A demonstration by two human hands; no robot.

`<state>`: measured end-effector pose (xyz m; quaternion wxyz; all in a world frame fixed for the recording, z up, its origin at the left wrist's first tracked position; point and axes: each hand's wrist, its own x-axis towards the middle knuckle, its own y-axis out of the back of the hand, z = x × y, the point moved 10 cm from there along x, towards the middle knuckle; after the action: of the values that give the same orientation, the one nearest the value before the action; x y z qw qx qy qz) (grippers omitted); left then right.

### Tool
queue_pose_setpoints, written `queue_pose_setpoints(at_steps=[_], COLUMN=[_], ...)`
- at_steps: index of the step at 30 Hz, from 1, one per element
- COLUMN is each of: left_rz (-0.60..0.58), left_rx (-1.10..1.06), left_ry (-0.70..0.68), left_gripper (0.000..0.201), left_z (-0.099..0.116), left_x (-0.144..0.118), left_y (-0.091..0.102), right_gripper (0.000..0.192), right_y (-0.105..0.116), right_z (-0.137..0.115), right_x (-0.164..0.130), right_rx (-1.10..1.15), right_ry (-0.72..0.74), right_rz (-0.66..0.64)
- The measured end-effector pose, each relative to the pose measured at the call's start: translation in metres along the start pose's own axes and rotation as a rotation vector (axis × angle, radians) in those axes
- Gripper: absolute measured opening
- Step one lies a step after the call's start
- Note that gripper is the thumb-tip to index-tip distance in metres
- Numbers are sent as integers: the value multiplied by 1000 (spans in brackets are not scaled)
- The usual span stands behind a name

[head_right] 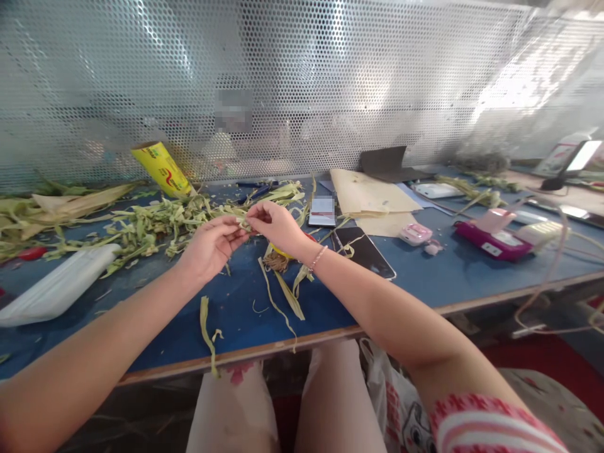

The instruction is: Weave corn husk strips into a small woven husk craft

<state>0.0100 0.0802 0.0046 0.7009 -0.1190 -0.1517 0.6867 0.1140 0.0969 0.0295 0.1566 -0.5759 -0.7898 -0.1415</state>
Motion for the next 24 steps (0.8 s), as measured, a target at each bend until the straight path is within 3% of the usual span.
queue_pose_setpoints(at_steps=[10, 16, 24], left_rz=[-33, -24, -15], left_rx=[94, 140, 128], left_ry=[-99, -109, -103], left_gripper=[15, 16, 14], left_z=[8, 10, 11], left_x=[0, -1, -3], left_y=[-1, -1, -1], right_gripper=[16, 9, 8], right_y=[3, 8, 2], right_z=[0, -10, -12], right_x=[1, -4, -5], right_rx=[38, -132, -105], right_ry=[19, 103, 130], right_rz=[30, 90, 43])
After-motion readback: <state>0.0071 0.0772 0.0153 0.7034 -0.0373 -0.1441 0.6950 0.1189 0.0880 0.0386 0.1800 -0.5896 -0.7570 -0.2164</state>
